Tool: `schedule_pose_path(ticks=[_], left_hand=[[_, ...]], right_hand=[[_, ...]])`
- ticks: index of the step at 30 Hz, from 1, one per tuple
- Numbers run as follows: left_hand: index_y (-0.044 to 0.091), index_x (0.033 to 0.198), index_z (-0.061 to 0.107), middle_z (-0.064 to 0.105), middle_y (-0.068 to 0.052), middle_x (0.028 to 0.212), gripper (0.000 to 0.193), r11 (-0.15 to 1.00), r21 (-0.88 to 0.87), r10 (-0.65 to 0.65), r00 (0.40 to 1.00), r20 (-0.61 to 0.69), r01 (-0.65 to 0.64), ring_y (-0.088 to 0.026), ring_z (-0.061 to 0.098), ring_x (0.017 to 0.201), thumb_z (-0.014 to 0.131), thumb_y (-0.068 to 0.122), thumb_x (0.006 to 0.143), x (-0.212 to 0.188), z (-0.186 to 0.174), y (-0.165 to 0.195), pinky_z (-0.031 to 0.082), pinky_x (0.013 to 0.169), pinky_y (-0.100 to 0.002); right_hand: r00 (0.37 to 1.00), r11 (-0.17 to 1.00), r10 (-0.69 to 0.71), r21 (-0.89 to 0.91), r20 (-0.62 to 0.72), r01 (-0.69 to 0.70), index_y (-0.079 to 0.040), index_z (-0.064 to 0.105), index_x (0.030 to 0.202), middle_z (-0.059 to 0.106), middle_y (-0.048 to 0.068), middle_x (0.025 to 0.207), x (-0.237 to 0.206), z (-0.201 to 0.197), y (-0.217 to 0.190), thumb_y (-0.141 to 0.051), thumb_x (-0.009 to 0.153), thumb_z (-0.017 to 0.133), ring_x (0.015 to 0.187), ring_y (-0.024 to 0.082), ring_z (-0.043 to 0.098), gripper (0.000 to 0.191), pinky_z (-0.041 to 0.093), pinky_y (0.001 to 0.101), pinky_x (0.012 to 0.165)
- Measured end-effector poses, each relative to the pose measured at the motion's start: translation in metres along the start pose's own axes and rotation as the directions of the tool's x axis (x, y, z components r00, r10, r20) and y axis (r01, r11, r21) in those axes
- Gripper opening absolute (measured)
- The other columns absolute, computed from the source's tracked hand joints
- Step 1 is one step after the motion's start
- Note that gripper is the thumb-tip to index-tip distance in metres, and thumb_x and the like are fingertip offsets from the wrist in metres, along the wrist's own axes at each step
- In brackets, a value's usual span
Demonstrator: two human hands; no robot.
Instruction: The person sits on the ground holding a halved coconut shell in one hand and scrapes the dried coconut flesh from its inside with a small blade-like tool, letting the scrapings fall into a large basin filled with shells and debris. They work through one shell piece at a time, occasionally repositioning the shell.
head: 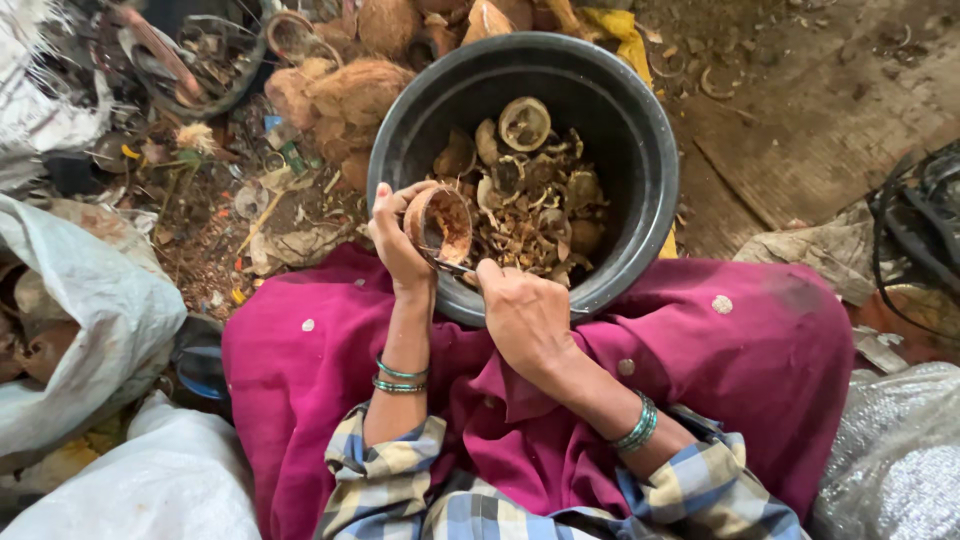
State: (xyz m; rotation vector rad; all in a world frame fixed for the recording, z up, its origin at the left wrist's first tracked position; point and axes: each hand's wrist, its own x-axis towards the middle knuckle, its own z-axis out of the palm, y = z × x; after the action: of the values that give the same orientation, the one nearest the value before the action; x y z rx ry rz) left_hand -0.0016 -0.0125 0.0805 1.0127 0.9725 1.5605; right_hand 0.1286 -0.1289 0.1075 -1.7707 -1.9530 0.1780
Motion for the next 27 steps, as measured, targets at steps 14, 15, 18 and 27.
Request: schedule_pose_path(ticks=[14, 15, 18, 27], left_hand=[[-0.011, 0.095, 0.077, 0.076, -0.009, 0.085, 0.062, 0.98, 0.183, 0.082, 0.996, -0.035, -0.074, -0.014, 0.068, 0.075, 0.039, 0.036, 0.11, -0.004, 0.007, 0.005, 0.055, 0.076, -0.025], [-0.011, 0.095, 0.076, 0.076, -0.009, 0.085, 0.062, 0.989, 0.142, 0.042, 0.999, -0.028, -0.038, -0.014, 0.068, 0.075, 0.039, 0.036, 0.11, -0.003, 0.007, 0.005, 0.055, 0.076, -0.025], [-0.01, 0.097, 0.076, 0.077, -0.009, 0.087, 0.061, 0.997, 0.044, -0.06, 0.998, 0.003, 0.06, -0.015, 0.069, 0.076, 0.038, 0.036, 0.11, 0.001, 0.005, 0.003, 0.055, 0.076, -0.025], [-0.005, 0.125, 0.068, 0.068, -0.019, 0.128, 0.06, 0.787, -0.431, -0.359, 0.896, 0.262, 0.441, -0.026, 0.069, 0.115, 0.04, 0.046, 0.108, -0.001, -0.009, 0.001, 0.057, 0.103, -0.039]], right_hand=[[0.99, 0.983, 0.083, 0.151, 0.114, -0.1, -0.012, 0.07, 0.089, 0.069, 0.018, 0.07, 0.007, -0.01, 0.013, -0.019, 0.093, 0.061, 0.067, 0.04, 0.069, 0.011, 0.052, 0.0532, 0.06], [0.989, 0.984, 0.089, 0.147, 0.118, -0.106, -0.011, 0.069, 0.087, 0.069, 0.019, 0.07, 0.006, -0.009, 0.011, -0.021, 0.093, 0.062, 0.067, 0.04, 0.069, 0.013, 0.052, 0.0532, 0.059], [0.996, 0.988, 0.054, 0.144, 0.078, -0.064, -0.01, 0.068, 0.086, 0.069, 0.016, 0.07, 0.005, -0.007, 0.012, -0.016, 0.09, 0.062, 0.066, 0.038, 0.069, 0.009, 0.052, 0.051, 0.058], [0.979, 0.972, -0.201, 0.115, -0.033, 0.203, -0.012, 0.069, 0.089, 0.063, 0.009, 0.07, 0.014, -0.024, 0.026, -0.016, 0.089, 0.064, 0.068, 0.029, 0.066, 0.006, 0.05, 0.0433, 0.059]])
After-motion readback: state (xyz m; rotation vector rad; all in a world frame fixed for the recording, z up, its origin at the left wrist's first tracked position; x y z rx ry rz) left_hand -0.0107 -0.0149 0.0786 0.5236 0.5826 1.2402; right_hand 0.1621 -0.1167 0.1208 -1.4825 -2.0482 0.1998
